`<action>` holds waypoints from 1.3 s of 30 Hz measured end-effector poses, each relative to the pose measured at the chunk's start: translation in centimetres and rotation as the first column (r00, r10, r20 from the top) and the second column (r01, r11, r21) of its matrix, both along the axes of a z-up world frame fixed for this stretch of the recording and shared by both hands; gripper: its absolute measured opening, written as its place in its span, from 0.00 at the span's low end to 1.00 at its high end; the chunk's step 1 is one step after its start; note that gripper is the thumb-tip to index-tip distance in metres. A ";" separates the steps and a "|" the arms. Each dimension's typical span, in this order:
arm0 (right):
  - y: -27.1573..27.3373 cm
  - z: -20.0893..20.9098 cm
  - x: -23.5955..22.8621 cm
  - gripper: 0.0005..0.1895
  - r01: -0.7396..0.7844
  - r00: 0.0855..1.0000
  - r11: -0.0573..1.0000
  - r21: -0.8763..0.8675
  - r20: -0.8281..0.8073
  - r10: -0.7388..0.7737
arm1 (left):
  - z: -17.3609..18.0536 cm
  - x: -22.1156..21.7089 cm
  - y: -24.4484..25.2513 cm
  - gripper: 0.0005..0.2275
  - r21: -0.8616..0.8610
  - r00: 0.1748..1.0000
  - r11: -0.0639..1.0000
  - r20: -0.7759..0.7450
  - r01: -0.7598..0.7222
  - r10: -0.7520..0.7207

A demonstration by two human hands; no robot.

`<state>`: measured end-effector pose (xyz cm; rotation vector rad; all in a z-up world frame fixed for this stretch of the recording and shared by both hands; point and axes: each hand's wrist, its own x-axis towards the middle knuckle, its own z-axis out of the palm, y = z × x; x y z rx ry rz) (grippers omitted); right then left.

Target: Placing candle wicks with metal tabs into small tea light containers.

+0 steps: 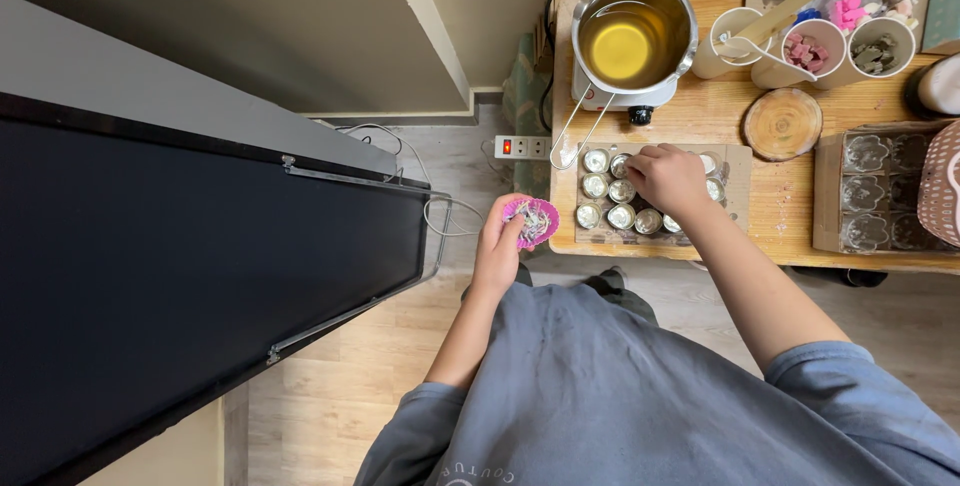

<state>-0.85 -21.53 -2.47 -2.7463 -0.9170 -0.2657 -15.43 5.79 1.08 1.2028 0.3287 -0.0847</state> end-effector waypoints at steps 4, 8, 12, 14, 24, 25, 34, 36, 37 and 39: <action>0.1 0.2 0.1 0.01 -0.018 1.000 1.000 -0.014 0.004 0.018 | 0.2 0.0 0.0 0.10 0.005 1.000 1.000 0.009 0.001 -0.001; 0.1 0.2 0.1 0.03 -0.020 1.000 1.000 -0.014 0.014 0.020 | 0.5 0.0 0.0 0.10 0.023 1.000 1.000 0.012 0.003 -0.004; -0.1 -0.2 0.0 0.02 -0.008 1.000 1.000 0.007 0.029 0.008 | 0.6 0.0 -0.1 0.10 0.031 1.000 1.000 0.011 0.001 -0.002; 0.0 -0.1 0.0 0.02 -0.004 1.000 1.000 0.001 0.024 0.004 | 0.4 0.0 0.0 0.10 0.034 1.000 0.999 0.009 0.001 -0.001; -0.1 0.0 -0.2 0.03 -0.007 1.000 1.000 0.001 0.022 0.007 | 0.5 0.0 0.0 0.10 0.066 1.000 0.998 0.000 0.001 -0.001; -0.1 0.0 -0.2 0.03 -0.007 1.000 1.000 0.001 0.022 0.007 | 0.4 0.0 0.0 0.10 0.066 1.000 0.998 0.000 0.001 -0.001; 0.1 0.6 -0.3 0.03 0.017 1.000 1.000 -0.005 0.004 -0.017 | 0.5 0.1 -0.1 0.09 0.054 1.000 0.999 -0.010 0.006 -0.005; 0.1 0.7 -0.4 0.04 0.019 1.000 1.000 -0.003 -0.019 -0.019 | 0.6 0.1 -0.1 0.09 0.063 1.000 0.998 -0.001 0.004 -0.004; 0.1 0.8 -0.5 0.04 0.020 1.000 1.000 -0.004 -0.020 -0.020 | 0.6 0.1 -0.1 0.09 0.063 1.000 0.998 -0.002 0.005 -0.005; 0.1 1.0 -0.5 0.04 0.024 1.000 0.999 0.026 -0.005 -0.024 | 0.5 0.2 -0.1 0.10 0.065 1.000 0.998 0.002 0.002 -0.002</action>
